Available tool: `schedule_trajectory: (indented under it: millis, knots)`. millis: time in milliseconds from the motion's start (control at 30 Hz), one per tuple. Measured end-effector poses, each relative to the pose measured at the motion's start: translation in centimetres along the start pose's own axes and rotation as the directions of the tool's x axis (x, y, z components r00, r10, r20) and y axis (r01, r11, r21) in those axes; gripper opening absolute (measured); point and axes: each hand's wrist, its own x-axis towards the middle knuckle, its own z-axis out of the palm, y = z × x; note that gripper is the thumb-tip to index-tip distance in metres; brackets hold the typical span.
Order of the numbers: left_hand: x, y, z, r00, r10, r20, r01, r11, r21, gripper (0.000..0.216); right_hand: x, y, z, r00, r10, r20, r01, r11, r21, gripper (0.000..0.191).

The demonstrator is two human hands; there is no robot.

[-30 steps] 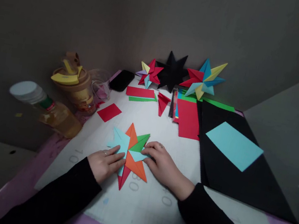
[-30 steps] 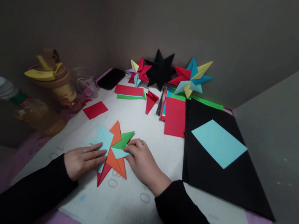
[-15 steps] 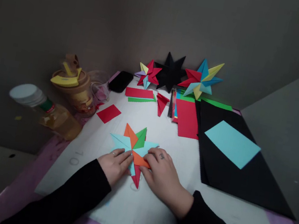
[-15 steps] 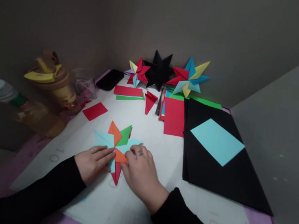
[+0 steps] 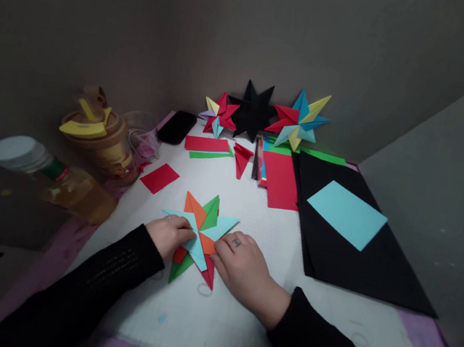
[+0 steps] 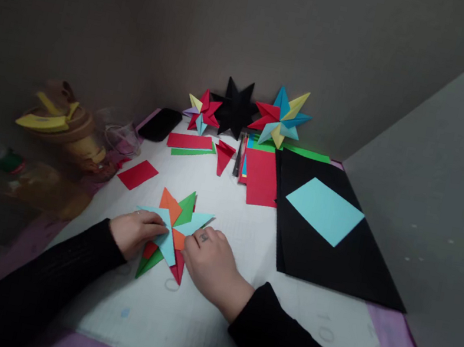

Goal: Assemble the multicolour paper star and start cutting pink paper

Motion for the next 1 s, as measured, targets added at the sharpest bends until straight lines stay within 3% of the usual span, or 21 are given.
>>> schedule_trajectory:
  millis: [100, 233, 333, 467, 600, 767, 1000]
  knots:
    - [2.4, -0.8, -0.7, 0.986, -0.032, 0.162, 0.018, 0.996, 0.087, 0.032, 0.1, 0.5, 0.0, 1.0, -0.009, 0.005, 0.01, 1.0, -0.024, 0.012]
    - [6.2, -1.4, -1.5, 0.988, -0.003, 0.154, -0.021, 0.988, 0.152, 0.005, 0.6, 1.6, -0.1, 0.999, -0.018, 0.026, 0.02, 0.997, -0.076, 0.011]
    - [7.6, -2.3, -1.4, 0.98, 0.136, 0.142, -0.14, 0.99, 0.016, 0.016, 1.1, 2.4, -0.2, 0.999, -0.034, 0.018, 0.035, 0.998, -0.061, 0.012]
    - [7.8, -3.8, -0.8, 0.965, 0.231, 0.12, -0.207, 0.961, -0.185, 0.023, 1.6, 3.0, -0.5, 0.997, -0.08, 0.015, 0.081, 0.997, -0.017, 0.013]
    - [7.5, -4.5, -0.5, 0.963, 0.27, 0.021, -0.251, 0.919, -0.305, 0.017, 2.0, 3.2, -0.5, 0.984, -0.173, 0.032, 0.174, 0.985, -0.013, 0.017]
    - [7.3, -4.9, -0.2, 0.969, 0.24, -0.055, -0.242, 0.894, -0.376, 0.019, 2.2, 3.2, 0.0, 0.98, -0.201, -0.001, 0.201, 0.98, -0.005, 0.021]
    - [7.1, -5.2, 0.2, 0.983, 0.181, -0.009, -0.168, 0.895, -0.414, 0.021, 2.4, 2.9, -0.2, 0.98, -0.199, -0.03, 0.199, 0.98, 0.025, 0.021]
